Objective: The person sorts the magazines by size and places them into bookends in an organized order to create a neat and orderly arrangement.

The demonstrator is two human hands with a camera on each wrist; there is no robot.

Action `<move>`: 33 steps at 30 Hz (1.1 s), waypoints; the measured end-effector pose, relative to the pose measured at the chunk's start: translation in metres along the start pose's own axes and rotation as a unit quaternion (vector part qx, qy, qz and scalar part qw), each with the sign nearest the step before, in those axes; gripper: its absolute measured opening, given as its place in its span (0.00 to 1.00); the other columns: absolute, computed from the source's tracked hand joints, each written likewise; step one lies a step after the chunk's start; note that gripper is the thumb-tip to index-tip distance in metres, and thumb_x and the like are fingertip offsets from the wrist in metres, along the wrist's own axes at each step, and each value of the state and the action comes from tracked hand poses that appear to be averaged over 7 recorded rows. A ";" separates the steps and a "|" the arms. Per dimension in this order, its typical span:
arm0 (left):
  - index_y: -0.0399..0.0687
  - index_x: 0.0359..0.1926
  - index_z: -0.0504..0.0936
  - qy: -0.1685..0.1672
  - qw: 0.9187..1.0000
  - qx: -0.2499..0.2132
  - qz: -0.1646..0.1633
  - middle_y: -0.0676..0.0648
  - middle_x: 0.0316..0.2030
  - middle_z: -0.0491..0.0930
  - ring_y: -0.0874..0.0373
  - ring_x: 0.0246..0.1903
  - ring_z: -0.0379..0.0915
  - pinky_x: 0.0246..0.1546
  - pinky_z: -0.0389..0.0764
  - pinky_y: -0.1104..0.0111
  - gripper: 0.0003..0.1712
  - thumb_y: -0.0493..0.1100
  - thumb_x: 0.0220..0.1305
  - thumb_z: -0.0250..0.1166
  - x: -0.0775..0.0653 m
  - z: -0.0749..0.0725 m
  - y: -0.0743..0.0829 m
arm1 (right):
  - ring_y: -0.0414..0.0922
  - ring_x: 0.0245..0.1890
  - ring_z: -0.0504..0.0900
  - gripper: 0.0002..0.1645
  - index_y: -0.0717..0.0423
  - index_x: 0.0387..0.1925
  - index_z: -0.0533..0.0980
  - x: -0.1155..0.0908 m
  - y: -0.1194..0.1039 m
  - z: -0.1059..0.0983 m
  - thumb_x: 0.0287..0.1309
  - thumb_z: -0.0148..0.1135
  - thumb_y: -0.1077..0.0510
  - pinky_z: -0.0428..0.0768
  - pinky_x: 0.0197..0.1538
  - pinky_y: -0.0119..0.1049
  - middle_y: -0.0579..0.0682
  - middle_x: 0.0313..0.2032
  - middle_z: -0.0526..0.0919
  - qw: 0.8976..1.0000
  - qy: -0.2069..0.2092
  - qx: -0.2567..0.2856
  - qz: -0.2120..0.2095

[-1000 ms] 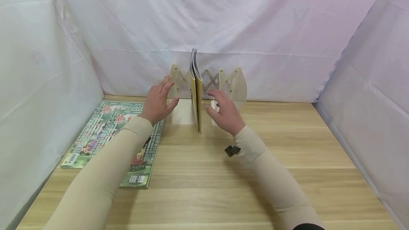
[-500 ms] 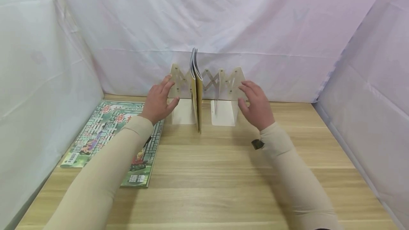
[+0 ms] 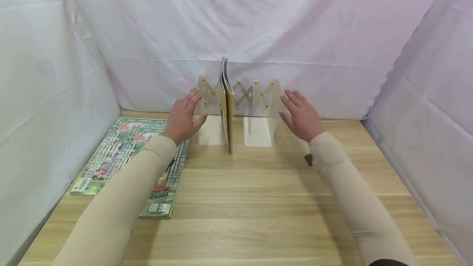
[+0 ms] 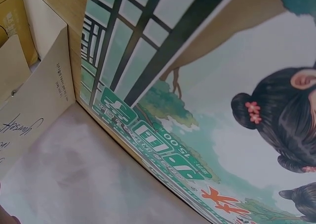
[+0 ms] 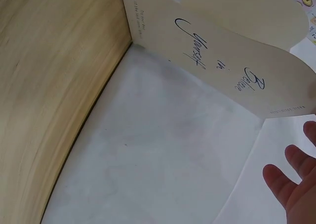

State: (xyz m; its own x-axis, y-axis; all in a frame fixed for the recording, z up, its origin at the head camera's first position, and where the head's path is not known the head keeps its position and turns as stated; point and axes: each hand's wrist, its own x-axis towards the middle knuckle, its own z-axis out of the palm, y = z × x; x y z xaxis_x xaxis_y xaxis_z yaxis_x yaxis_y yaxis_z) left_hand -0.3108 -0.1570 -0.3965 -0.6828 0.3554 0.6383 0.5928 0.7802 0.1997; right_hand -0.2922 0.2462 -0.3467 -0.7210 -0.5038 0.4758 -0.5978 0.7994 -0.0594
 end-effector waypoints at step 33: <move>0.37 0.67 0.68 -0.139 0.990 0.003 -0.004 0.38 0.75 0.54 0.38 0.70 0.54 0.70 0.55 0.49 0.32 0.49 0.68 0.61 0.003 -0.052 0.026 | 0.58 0.73 0.56 0.32 0.61 0.76 0.54 0.000 0.007 0.024 0.78 0.41 0.52 0.53 0.73 0.51 0.59 0.75 0.55 0.996 -0.005 0.081 0.038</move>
State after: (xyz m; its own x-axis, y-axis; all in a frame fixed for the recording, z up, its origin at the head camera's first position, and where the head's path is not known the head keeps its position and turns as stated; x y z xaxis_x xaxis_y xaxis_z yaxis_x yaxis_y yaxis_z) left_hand -0.2758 -0.1625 -0.3507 -0.7785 0.4771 0.4077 0.5855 0.7860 0.1984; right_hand -0.3051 0.2439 -0.3685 -0.7692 -0.4476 0.4560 -0.5896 0.7723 -0.2365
